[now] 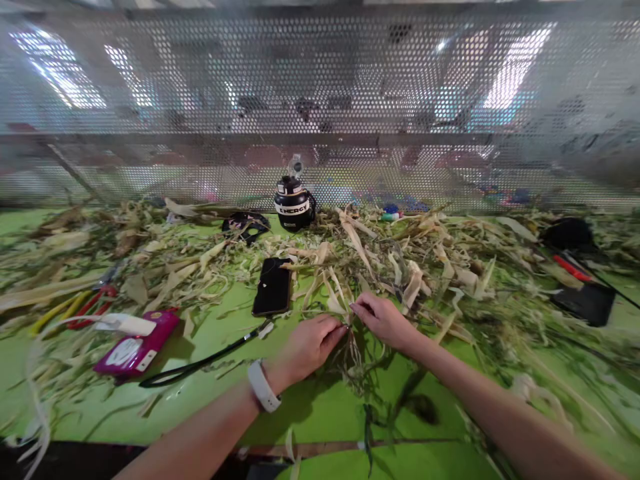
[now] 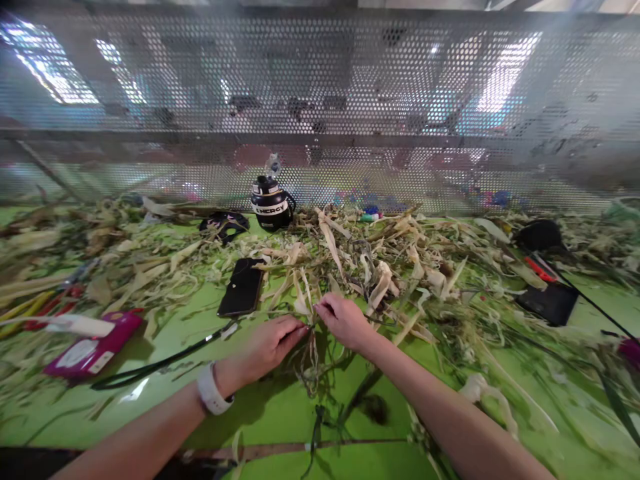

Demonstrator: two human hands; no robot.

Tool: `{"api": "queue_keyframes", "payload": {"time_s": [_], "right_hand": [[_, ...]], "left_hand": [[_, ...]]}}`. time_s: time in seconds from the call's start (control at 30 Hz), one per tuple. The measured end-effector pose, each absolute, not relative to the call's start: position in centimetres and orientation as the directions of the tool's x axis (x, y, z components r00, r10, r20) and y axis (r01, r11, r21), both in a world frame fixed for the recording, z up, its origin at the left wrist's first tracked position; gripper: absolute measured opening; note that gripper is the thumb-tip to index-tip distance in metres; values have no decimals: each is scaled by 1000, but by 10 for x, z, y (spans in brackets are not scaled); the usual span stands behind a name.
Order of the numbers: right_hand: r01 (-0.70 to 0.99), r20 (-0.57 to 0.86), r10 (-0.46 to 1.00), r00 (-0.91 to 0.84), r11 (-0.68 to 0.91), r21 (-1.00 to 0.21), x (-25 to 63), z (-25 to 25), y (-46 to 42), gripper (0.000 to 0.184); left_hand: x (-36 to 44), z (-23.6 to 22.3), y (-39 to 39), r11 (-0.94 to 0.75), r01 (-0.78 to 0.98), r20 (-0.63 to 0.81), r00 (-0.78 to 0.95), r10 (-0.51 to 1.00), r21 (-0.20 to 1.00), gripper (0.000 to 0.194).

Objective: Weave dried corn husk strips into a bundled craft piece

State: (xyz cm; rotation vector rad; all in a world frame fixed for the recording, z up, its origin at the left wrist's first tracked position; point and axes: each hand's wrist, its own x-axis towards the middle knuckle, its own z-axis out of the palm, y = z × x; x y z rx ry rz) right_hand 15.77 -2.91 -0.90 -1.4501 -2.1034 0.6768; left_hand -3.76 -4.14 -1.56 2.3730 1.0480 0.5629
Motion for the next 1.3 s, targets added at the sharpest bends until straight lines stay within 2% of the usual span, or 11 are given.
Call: {"api": "queue_keyframes", "payload": {"time_s": [0.23,0.4,0.53,0.6,0.67,0.73,0.83,1.0,1.13,1.23,1.3], "right_hand": [[670,286,906,-311,422,-610,160,-11,-31,24],[742,344,902,-259,415,-527,164,-21,-30,23],[643,335,918,-214,391,-659,165,-16,-31,26],[465,258,940,-223,335,-819,164,-12,-32,28],[253,96,954,-283,171,-952,162,-9,-33,32],[99,-51,931,-362,-16,-995,159,-7,-36,35],[-7,-119,905,-409,-133,-991,157,-4,-39,38],[74,-155,881,-447,-137,-988,161,2,-40,41],[114,-177,875,-451,-140,-984,165,2,-37,42],[148,-190,882,-432,-139,-979,167,-2,-34,45],[158,-189,892,-411,-135,-978,168,-5,-34,46]], "left_hand": [[-39,-13,-39,-482,549,92,590,802,683,24],[-43,-15,-38,-544,577,68,646,761,609,25],[-46,-15,-38,-569,583,88,649,756,580,28],[-45,-15,-38,-582,576,120,644,756,574,28],[-44,-15,-39,-606,584,141,647,749,540,29],[-43,-15,-40,-642,583,147,673,725,498,29],[-42,-14,-41,-707,549,140,738,660,446,28],[-47,-7,-41,-802,489,110,827,551,344,27],[-51,-6,-41,-804,501,123,820,559,320,22],[-52,-6,-41,-765,515,124,793,597,387,24],[-53,-3,-39,-686,509,118,753,648,520,30]]}}
